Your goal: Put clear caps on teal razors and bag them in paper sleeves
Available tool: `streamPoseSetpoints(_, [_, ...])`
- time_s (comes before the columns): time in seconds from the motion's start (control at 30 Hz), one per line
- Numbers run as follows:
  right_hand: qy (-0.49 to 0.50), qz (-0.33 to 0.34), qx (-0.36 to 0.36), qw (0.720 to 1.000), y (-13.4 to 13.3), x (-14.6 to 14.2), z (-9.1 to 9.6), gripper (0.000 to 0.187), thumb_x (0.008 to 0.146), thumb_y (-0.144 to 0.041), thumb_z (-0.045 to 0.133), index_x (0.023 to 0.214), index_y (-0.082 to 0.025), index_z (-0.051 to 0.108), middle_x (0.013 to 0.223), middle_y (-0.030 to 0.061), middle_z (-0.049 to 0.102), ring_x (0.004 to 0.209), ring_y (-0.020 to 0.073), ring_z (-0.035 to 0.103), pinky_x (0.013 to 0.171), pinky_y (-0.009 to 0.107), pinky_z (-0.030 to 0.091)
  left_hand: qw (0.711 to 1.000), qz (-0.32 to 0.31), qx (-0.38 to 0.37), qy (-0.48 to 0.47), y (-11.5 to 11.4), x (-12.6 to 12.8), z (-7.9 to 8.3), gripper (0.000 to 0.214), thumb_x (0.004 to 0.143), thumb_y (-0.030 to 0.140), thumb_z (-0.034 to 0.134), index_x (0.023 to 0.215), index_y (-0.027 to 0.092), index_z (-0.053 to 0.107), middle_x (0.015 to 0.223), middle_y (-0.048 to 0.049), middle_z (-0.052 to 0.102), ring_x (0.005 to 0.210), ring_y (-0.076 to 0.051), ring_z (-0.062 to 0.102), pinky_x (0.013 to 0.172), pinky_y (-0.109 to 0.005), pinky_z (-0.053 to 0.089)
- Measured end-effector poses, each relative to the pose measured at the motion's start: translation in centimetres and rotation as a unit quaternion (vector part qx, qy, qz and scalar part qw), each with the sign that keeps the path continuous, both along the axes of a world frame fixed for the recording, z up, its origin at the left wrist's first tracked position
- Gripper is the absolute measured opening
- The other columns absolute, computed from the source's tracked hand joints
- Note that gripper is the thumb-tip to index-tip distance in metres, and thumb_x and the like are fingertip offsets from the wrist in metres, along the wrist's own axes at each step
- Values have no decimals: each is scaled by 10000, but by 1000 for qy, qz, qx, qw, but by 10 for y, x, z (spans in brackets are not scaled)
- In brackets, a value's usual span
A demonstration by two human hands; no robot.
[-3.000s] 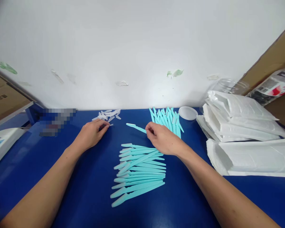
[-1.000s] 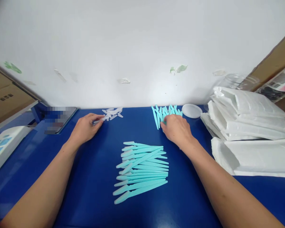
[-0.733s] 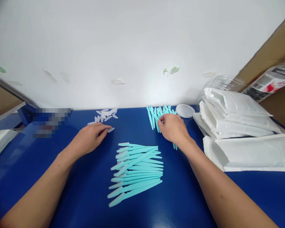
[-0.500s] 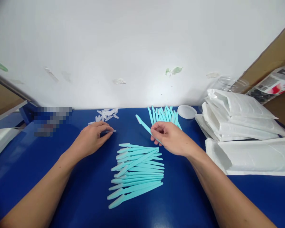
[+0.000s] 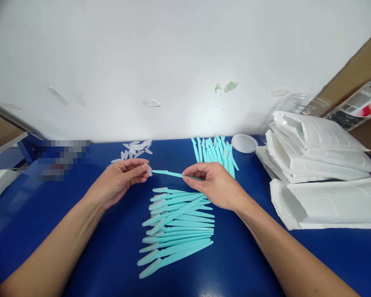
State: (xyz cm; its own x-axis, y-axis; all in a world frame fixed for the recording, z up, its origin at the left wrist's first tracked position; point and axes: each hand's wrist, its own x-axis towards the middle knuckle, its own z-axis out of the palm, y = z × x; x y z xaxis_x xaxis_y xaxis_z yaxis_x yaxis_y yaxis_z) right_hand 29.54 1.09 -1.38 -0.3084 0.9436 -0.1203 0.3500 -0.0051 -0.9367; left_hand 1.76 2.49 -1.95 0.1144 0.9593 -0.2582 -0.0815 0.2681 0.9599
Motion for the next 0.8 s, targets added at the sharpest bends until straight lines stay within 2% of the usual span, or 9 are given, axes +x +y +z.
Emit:
streamPoseSetpoints(0.13, [-20, -8, 68, 997, -2, -2, -3, 250, 860, -449, 726, 968, -227, 763, 894, 13, 735, 760, 146, 618, 676, 284, 481, 1000, 21, 13, 9, -1, 1, -2, 298, 754, 307, 884, 962, 144, 747, 872, -57, 768, 763, -128, 703, 744, -231, 593])
streamPoseSetpoints(0.23, [-41, -12, 106, 993, -2, 0, -4, 238, 889, -454, 695, 964, -239, 766, 900, 9, 732, 756, 146, 620, 677, 288, 486, 999, 25, 21, 12, 0, 0, -3, 283, 760, 324, 879, 935, 145, 747, 867, -61, 773, 753, -132, 704, 731, -237, 596])
streamPoseSetpoints(0.4, [-63, -2, 140, 988, 1, 4, -6, 233, 914, -448, 667, 968, -242, 762, 952, 16, 730, 810, 162, 647, 722, 306, 504, 997, 52, 44, 25, 0, -6, -1, 391, 750, 338, 886, 1090, 178, 776, 908, -56, 783, 800, -150, 713, 820, -290, 593])
streamPoseSetpoints(0.5, [-78, 5, 158, 984, 3, 6, -7, 228, 930, -439, 648, 978, -245, 757, 978, 19, 730, 844, 168, 657, 736, 312, 508, 995, 21, 54, 80, -2, -10, 0, 409, 745, 372, 886, 1106, 205, 790, 944, -53, 788, 863, -167, 719, 881, -300, 562])
streamPoseSetpoints(0.57, [-87, 9, 175, 981, 3, 7, -9, 212, 939, -422, 641, 979, -249, 755, 985, 16, 729, 855, 167, 659, 743, 312, 508, 986, -3, 73, 153, -3, -11, 2, 374, 790, 433, 841, 1095, 221, 793, 906, -40, 782, 833, -163, 710, 834, -284, 546])
streamPoseSetpoints(0.67, [-92, 19, 197, 976, 3, 7, -9, 183, 949, -390, 635, 982, -251, 750, 993, 10, 726, 864, 160, 662, 755, 308, 510, 965, -43, 88, 244, -6, -10, 7, 342, 874, 525, 726, 981, 207, 791, 801, -18, 742, 729, -144, 667, 716, -260, 512])
streamPoseSetpoints(0.8, [-101, 31, 215, 971, 4, 6, -9, 160, 957, -353, 627, 993, -250, 745, 999, 7, 722, 859, 151, 661, 757, 298, 510, 953, -98, 80, 276, -7, -6, 11, 367, 907, 547, 665, 947, 196, 764, 772, -7, 700, 700, -141, 633, 665, -246, 485])
